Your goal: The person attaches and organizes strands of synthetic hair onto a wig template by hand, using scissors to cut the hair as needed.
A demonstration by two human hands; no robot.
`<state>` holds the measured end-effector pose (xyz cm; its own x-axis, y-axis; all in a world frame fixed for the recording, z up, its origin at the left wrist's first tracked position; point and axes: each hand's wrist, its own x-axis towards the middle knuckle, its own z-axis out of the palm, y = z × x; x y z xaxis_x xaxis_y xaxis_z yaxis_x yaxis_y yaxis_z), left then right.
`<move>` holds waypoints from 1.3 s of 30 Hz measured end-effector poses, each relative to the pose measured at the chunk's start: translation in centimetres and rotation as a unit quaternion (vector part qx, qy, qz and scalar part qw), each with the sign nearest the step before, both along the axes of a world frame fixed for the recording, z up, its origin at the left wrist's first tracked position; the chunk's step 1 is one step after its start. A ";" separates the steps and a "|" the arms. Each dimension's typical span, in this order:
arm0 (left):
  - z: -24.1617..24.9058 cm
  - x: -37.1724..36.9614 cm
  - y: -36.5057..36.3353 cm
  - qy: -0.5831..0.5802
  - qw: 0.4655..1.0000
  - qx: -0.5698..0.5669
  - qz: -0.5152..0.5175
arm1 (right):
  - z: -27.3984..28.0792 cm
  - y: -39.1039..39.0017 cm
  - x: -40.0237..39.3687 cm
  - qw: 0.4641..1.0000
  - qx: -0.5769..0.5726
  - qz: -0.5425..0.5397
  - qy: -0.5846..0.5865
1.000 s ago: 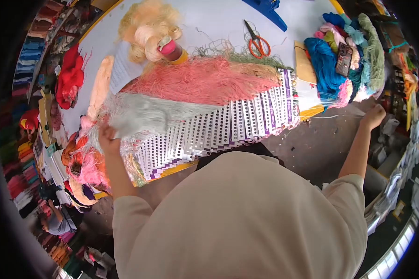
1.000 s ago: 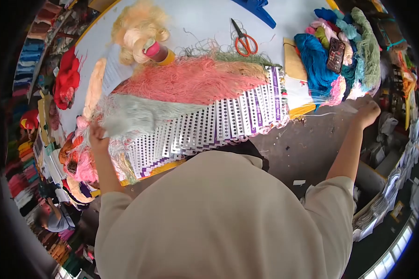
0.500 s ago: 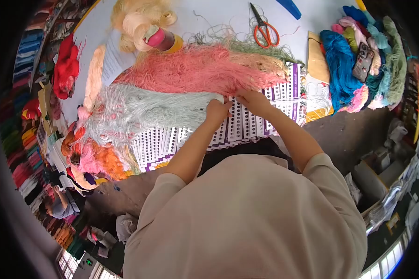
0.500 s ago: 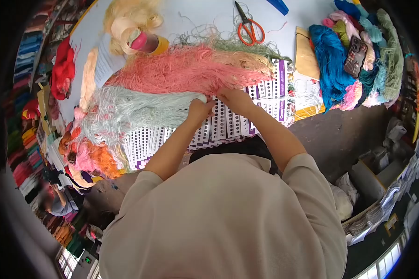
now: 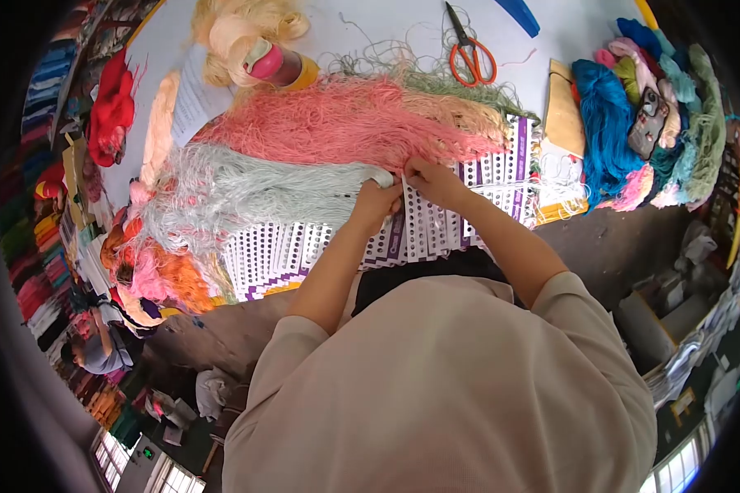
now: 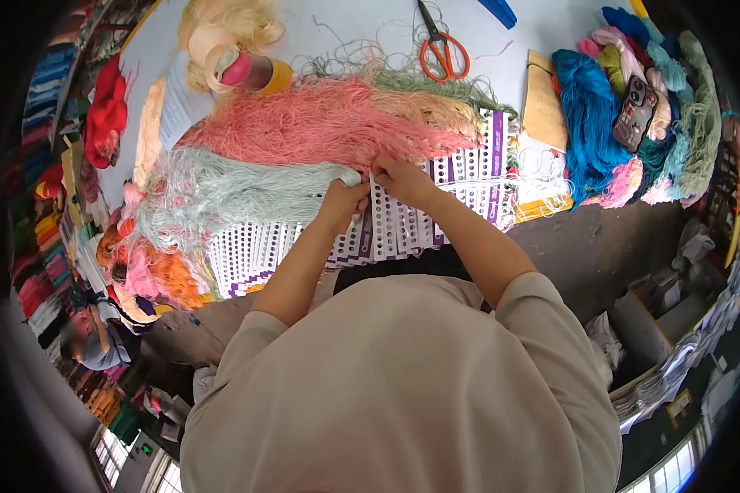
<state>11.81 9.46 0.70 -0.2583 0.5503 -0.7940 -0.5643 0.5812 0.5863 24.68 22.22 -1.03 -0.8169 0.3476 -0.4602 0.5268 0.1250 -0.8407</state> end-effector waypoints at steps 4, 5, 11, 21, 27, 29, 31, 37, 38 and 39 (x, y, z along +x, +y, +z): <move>-0.5 0.0 -0.1 0.009 0.999 0.001 -0.033 | 0.4 0.0 -0.2 0.998 -0.047 -0.018 -0.033; -0.6 0.0 -0.3 0.009 0.999 0.001 -0.032 | 0.7 -0.1 -0.2 0.998 -0.047 -0.017 -0.032; 0.9 -2.6 -2.3 0.100 0.993 0.009 0.063 | -0.3 0.4 0.2 1.000 -0.002 -0.016 -0.010; 2.4 -1.7 -2.4 -0.325 0.915 0.133 0.199 | 0.0 0.3 -0.2 0.998 -0.045 -0.020 -0.041; 2.1 -0.2 -0.4 0.001 0.993 -0.045 -0.109 | -1.5 -0.3 -0.2 0.972 -0.211 -0.098 0.011; 1.6 0.2 -0.3 0.090 0.978 -0.050 -0.179 | -1.5 0.4 -0.1 0.963 -0.265 -0.053 -0.025; 0.1 -0.2 -1.1 0.302 0.925 -0.019 -0.230 | -0.1 0.5 -0.3 0.984 -0.172 -0.020 -0.035; 8.3 -11.6 -6.9 -0.030 0.995 -0.024 0.087 | -1.5 -1.1 0.1 1.000 0.015 0.010 0.000; 10.2 -14.3 -8.4 -0.050 0.987 0.019 0.150 | -1.6 -1.3 0.1 0.999 0.036 0.000 0.015; 11.7 -16.9 -9.9 -0.034 0.978 0.071 0.195 | -1.3 -1.2 -0.1 0.999 0.038 -0.002 0.017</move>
